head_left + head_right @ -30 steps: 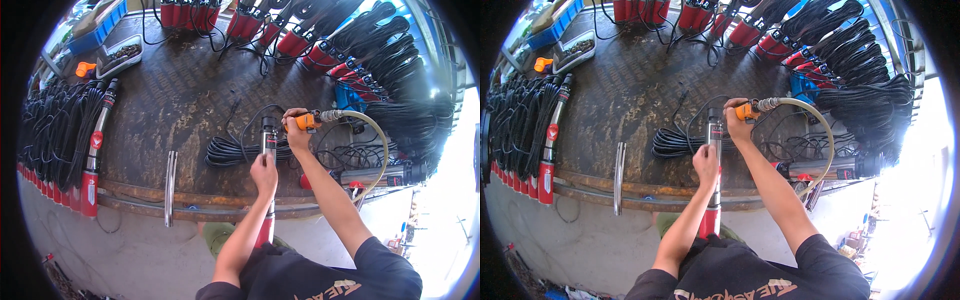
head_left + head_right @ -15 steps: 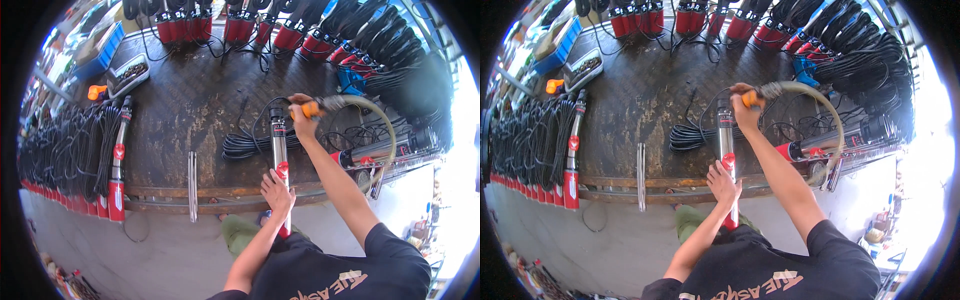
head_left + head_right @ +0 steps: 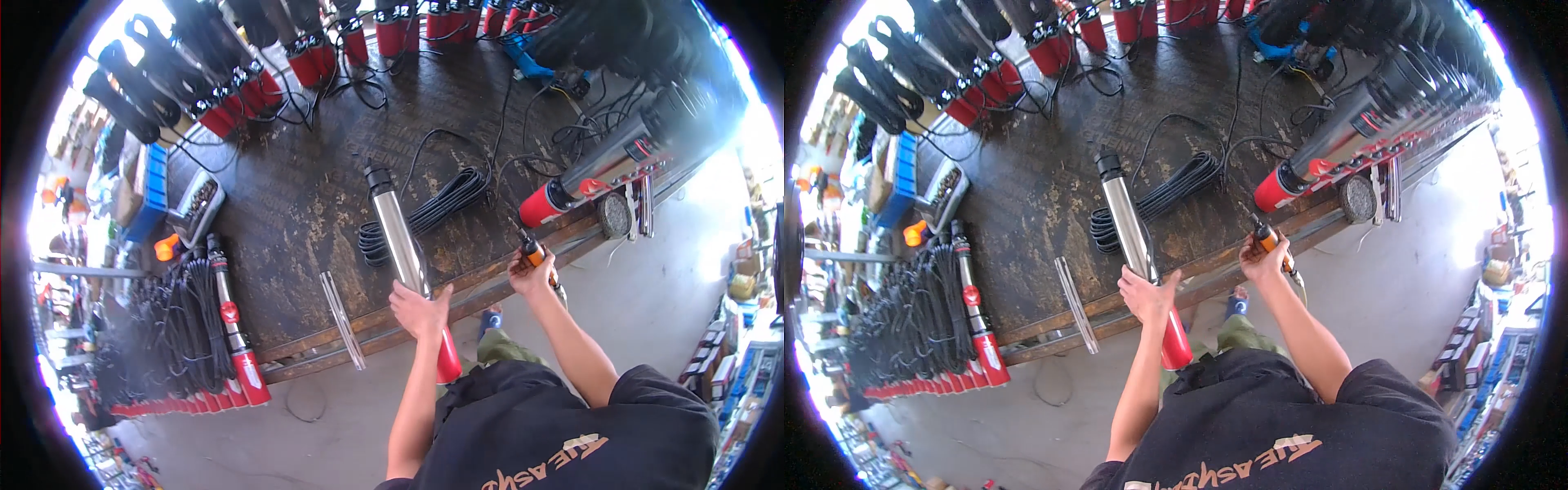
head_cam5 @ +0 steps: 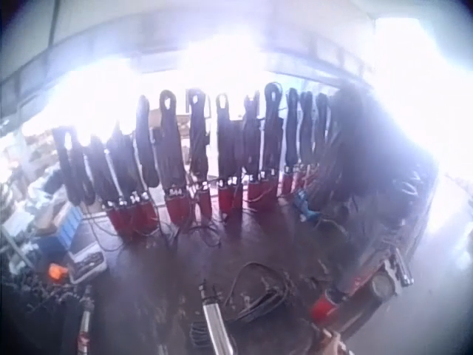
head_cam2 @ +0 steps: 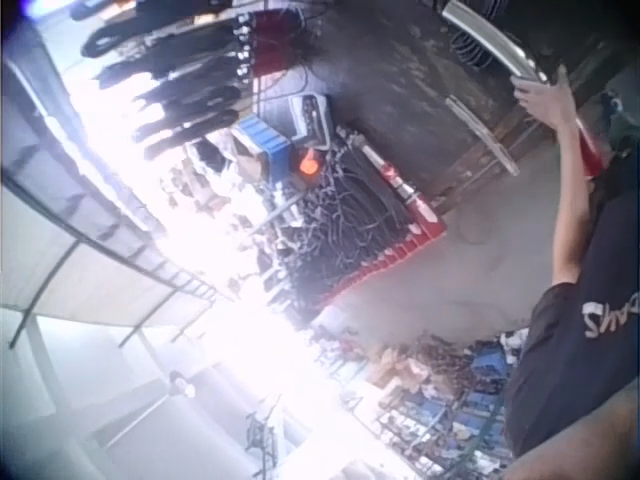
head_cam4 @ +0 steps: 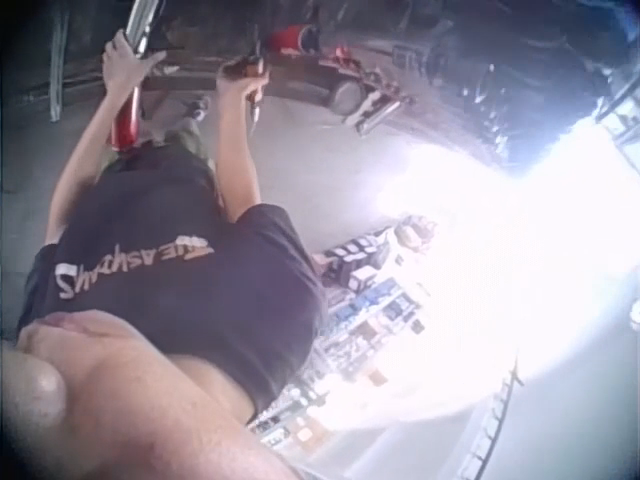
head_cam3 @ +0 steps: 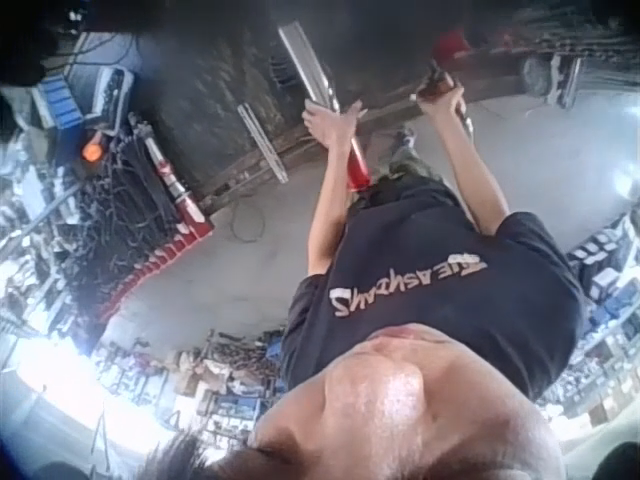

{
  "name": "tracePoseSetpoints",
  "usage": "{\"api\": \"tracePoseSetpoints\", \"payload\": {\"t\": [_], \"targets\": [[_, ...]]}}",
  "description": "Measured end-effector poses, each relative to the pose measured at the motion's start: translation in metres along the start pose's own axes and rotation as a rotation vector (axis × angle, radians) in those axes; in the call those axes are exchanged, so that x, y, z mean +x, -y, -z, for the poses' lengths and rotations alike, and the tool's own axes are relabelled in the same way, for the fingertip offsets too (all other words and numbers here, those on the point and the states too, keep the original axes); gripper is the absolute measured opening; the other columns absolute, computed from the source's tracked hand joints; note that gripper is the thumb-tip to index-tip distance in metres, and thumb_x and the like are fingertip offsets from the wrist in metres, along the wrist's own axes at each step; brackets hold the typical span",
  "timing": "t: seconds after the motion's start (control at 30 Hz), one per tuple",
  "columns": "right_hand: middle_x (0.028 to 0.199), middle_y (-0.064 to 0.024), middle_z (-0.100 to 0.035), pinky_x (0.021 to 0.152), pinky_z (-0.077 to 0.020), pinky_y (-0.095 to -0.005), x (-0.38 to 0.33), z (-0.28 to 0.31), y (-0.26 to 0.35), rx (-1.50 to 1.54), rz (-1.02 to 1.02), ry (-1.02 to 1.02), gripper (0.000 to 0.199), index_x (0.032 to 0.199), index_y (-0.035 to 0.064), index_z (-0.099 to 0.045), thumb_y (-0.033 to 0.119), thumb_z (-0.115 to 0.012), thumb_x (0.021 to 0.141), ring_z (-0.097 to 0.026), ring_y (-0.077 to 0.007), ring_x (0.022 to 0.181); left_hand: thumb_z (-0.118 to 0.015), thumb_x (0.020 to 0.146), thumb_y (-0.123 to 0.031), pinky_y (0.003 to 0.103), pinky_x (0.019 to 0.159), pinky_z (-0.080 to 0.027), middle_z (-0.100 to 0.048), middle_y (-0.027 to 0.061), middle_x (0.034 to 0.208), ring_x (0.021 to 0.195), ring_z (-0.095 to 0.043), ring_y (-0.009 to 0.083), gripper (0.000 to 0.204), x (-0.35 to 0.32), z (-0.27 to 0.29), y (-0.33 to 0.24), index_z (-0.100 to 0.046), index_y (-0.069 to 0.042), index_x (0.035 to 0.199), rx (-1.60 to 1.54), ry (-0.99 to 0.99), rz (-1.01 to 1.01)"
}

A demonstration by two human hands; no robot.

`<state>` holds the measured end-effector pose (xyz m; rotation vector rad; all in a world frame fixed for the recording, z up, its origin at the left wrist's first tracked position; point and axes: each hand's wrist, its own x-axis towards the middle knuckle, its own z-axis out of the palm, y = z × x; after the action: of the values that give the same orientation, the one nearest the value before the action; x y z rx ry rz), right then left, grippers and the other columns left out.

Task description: The person assembles several industrial water pumps by attaching metal tubes and power cables to red cylindrical pump bases, using a pneumatic screwdriver to secure screws and their hands to fit components together.

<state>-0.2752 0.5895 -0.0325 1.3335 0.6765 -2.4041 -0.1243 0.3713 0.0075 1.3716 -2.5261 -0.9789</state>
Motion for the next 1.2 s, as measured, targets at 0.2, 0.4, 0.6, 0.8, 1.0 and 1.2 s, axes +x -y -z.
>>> {"api": "tracePoseSetpoints", "payload": {"t": [0.2, 0.4, 0.6, 0.8, 1.0, 1.2], "targets": [[0.084, -0.0102, -0.069, 0.059, -0.0525, -0.0272, 0.036, -0.004, 0.039, 0.050, -0.179, 0.129, 0.068, 0.092, -0.0025, -0.066, 0.063, -0.048, 0.092, -0.065, -0.0178, 0.068, -0.088, 0.059, -0.035, 0.048, 0.096, -0.051, -0.064, 0.0273, 0.114, 0.108, -0.064, 0.0431, 0.089, 0.028, 0.013, 0.004, -0.046, 0.003, 0.127, 0.098, 0.154, 0.162], [0.102, -0.0118, -0.072, 0.080, -0.0535, -0.0368, -0.067, 0.086, -0.024, -1.695, -0.014, 0.617, 0.062, 0.113, -0.0021, -0.069, 0.053, -0.074, 0.084, -0.068, -0.0192, 0.092, -0.088, 0.057, -0.033, 0.043, 0.098, -0.051, -0.067, 0.0280, 0.113, 0.110, -0.065, 0.0412, 0.088, -0.001, -0.016, -0.037, -0.049, 0.007, 0.125, 0.010, 0.257, 0.209], [0.097, -0.0112, -0.073, 0.086, -0.0536, -0.0364, -0.110, 0.095, -0.041, -1.559, -0.374, 0.556, 0.055, 0.105, 0.0013, -0.073, 0.035, -0.090, 0.066, -0.068, -0.0195, 0.092, -0.088, 0.070, -0.037, 0.041, 0.091, -0.051, -0.068, 0.0232, 0.104, 0.103, -0.067, 0.0348, 0.066, -0.038, -0.041, -0.032, -0.057, 0.005, 0.111, -0.183, 0.290, 0.138], [0.098, -0.0077, -0.073, 0.086, -0.0537, -0.0336, -0.094, 0.099, -0.045, -1.506, -0.314, 0.662, 0.051, 0.107, 0.0056, -0.072, 0.035, -0.089, 0.069, -0.067, -0.0173, 0.091, -0.076, 0.083, -0.042, 0.044, 0.089, -0.051, -0.067, 0.0201, 0.110, 0.103, -0.064, 0.0326, 0.054, 0.022, 0.034, 0.092, -0.065, 0.005, 0.108, 0.081, -0.200, 0.054], [0.113, -0.0172, -0.068, 0.093, -0.0516, -0.0411, -0.089, 0.097, -0.049, -1.874, -0.072, 0.683, 0.076, 0.123, 0.0008, -0.061, 0.051, -0.085, 0.071, -0.066, -0.0282, 0.103, -0.075, 0.080, -0.052, 0.048, 0.089, -0.054, -0.071, 0.0206, 0.103, 0.103, -0.068, 0.0385, 0.055, 0.050, 0.080, 0.154, -0.067, -0.001, 0.100, 0.666, -0.057, 0.275], [0.116, -0.0186, -0.060, 0.099, -0.0457, -0.0469, -0.124, 0.061, -0.035, -1.926, 1.071, 0.738, 0.067, 0.122, -0.0002, -0.058, 0.039, -0.082, 0.073, -0.057, -0.0404, 0.110, -0.075, 0.076, -0.029, 0.043, 0.074, -0.054, -0.071, 0.0186, 0.080, 0.080, -0.071, 0.0330, 0.034, 0.042, 0.087, 0.183, -0.072, 0.003, 0.086, 0.207, -0.044, 0.232]]}}
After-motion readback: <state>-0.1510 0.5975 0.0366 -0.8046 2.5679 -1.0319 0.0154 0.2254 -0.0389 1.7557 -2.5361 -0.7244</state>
